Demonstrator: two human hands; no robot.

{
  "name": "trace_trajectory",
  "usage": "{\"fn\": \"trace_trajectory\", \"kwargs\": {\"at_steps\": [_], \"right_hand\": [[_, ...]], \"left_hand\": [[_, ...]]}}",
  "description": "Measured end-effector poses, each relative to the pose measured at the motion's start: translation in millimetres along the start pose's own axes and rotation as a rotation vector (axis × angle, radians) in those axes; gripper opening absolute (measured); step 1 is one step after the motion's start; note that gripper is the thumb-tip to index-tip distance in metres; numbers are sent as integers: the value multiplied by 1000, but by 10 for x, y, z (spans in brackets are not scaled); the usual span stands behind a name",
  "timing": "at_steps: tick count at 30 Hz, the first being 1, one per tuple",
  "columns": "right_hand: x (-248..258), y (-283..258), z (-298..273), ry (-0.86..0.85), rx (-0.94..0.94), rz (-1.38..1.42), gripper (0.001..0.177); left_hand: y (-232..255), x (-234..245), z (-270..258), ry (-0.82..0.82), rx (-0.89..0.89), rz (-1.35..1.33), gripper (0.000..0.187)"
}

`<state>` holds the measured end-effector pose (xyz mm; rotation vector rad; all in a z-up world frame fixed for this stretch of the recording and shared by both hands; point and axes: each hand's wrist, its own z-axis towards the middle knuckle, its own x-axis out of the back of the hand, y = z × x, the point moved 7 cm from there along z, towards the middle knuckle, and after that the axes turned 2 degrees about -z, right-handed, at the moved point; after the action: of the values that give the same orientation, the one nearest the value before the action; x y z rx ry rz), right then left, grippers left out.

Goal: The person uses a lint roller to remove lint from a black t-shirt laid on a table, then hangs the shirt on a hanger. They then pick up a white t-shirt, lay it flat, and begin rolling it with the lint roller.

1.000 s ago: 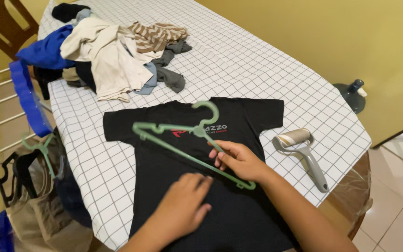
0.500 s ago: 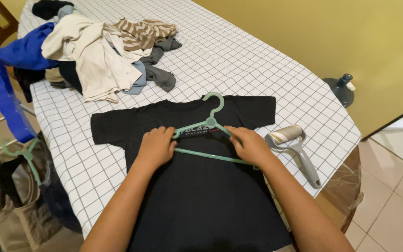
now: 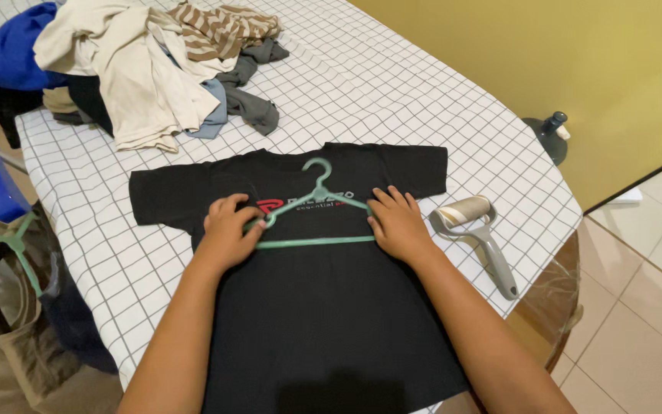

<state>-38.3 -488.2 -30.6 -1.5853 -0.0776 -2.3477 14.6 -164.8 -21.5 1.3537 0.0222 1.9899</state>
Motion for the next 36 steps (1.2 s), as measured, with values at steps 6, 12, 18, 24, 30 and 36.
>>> {"fn": "trace_trajectory", "kwargs": {"at_steps": [6, 12, 18, 24, 30, 36], "right_hand": [[150, -209, 124, -55, 9, 165, 22], [178, -323, 190, -14, 64, 184, 17], [194, -201, 141, 63, 89, 276, 10], [233, -88, 144, 14, -86, 308, 10], [745, -20, 120, 66, -170, 454, 11], [1533, 276, -88, 185, -305, 500, 9]], "left_hand": [[98, 55, 35, -121, 72, -63, 26], [-99, -316, 760, -463, 208, 226, 31], [-604, -463, 1340, -218, 174, 359, 39], [-676, -562, 1463, -329, 257, 308, 34], [-218, 40, 1382, -257, 92, -140, 30], [364, 731, 1015, -173, -108, -322, 29]]}}
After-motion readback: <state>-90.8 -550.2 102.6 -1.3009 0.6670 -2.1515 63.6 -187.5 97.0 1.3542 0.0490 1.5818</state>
